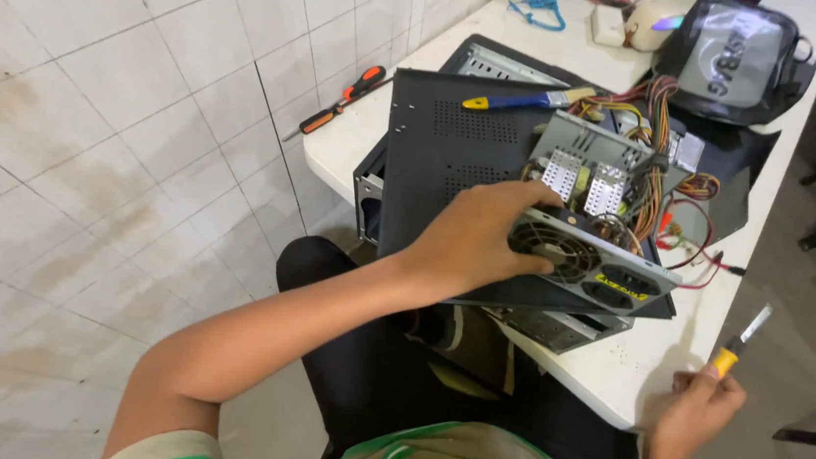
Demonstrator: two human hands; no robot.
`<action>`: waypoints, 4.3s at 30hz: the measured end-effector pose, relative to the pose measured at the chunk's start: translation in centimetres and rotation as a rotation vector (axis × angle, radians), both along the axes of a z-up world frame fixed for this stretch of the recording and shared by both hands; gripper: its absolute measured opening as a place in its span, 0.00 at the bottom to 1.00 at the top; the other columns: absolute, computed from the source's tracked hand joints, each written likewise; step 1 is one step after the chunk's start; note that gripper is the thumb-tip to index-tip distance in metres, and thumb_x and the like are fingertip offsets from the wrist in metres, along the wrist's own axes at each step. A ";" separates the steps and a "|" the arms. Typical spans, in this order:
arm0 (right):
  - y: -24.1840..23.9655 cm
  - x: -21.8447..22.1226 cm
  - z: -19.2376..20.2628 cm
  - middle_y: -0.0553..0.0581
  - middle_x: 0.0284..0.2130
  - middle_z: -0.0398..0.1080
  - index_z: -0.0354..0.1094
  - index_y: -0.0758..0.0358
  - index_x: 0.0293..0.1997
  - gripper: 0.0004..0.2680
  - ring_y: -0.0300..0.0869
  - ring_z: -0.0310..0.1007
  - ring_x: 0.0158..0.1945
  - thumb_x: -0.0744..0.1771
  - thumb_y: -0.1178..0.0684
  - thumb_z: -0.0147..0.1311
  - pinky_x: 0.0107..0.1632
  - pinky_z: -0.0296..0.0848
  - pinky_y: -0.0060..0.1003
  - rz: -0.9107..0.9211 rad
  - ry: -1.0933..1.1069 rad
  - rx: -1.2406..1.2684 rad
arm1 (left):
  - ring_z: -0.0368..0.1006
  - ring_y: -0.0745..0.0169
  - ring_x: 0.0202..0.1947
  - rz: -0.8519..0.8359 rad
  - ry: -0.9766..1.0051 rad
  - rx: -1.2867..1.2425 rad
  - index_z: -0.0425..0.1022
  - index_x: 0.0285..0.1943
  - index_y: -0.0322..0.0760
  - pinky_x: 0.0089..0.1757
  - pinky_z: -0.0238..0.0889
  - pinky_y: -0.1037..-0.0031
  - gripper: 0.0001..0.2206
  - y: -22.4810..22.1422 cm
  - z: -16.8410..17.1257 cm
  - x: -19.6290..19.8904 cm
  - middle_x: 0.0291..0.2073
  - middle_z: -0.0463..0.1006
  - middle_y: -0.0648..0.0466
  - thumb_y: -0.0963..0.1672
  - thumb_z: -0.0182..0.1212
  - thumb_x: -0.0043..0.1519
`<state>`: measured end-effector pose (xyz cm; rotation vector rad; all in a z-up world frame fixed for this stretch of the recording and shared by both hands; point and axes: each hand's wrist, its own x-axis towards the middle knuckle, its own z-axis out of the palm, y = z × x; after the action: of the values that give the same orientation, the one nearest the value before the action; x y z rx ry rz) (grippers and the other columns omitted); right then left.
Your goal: Cleaning the internal components of a computer power supply unit using a brush and removing the cooling fan with a screwdriver.
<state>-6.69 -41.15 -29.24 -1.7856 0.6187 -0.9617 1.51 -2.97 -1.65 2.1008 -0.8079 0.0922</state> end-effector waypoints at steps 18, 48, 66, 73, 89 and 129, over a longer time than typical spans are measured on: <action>26.2 -5.6 17.1 0.52 0.12 0.47 0.55 0.59 0.39 0.14 0.40 0.46 0.13 0.72 0.38 0.36 0.20 0.48 0.36 1.073 0.042 1.096 | 0.74 0.54 0.57 -0.274 0.214 -0.161 0.53 0.78 0.49 0.58 0.59 0.63 0.23 4.4 0.2 -1.8 0.71 0.69 0.49 0.48 0.39 0.72; 27.2 -4.9 21.7 0.47 0.14 0.50 0.58 0.55 0.40 0.14 0.35 0.44 0.13 0.74 0.38 0.35 0.18 0.48 0.31 1.195 -0.039 1.544 | 0.49 0.70 0.17 -0.212 0.280 -0.129 0.61 0.76 0.54 0.34 0.55 0.78 0.21 4.6 0.6 -1.6 0.16 0.53 0.58 0.48 0.41 0.73; 26.9 -5.2 23.3 0.47 0.19 0.52 0.57 0.55 0.39 0.10 0.36 0.46 0.17 0.74 0.44 0.39 0.23 0.48 0.32 1.391 -0.196 2.255 | 0.58 0.66 0.23 -0.202 0.276 -0.120 0.59 0.72 0.43 0.33 0.51 0.72 0.19 4.0 0.2 -1.5 0.21 0.60 0.56 0.46 0.44 0.71; 26.1 -5.2 23.5 0.45 0.12 0.51 0.57 0.53 0.34 0.11 0.33 0.46 0.11 0.74 0.45 0.42 0.17 0.41 0.28 1.285 -0.214 2.479 | 0.52 0.67 0.19 -0.196 0.265 -0.122 0.60 0.71 0.41 0.29 0.46 0.71 0.18 4.1 0.1 -1.6 0.19 0.57 0.58 0.45 0.42 0.72; 28.0 -4.8 23.9 0.47 0.19 0.54 0.58 0.60 0.45 0.11 0.29 0.50 0.14 0.74 0.44 0.40 0.15 0.54 0.23 1.053 -0.119 1.689 | 0.58 0.67 0.24 -0.177 0.341 -0.113 0.61 0.71 0.43 0.32 0.52 0.73 0.18 3.9 0.9 -1.9 0.23 0.62 0.57 0.44 0.44 0.71; 26.7 -3.8 21.9 0.46 0.22 0.52 0.59 0.58 0.43 0.10 0.35 0.51 0.21 0.74 0.43 0.38 0.27 0.57 0.30 1.187 -0.155 2.042 | 0.79 0.64 0.55 -0.170 0.354 -0.197 0.62 0.67 0.42 0.54 0.69 0.76 0.18 3.4 0.4 -1.7 0.55 0.82 0.50 0.43 0.50 0.68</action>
<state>-10.53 -14.47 -7.31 0.0381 0.0835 0.4774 -0.18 0.44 -1.26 1.7877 -0.7250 -0.2747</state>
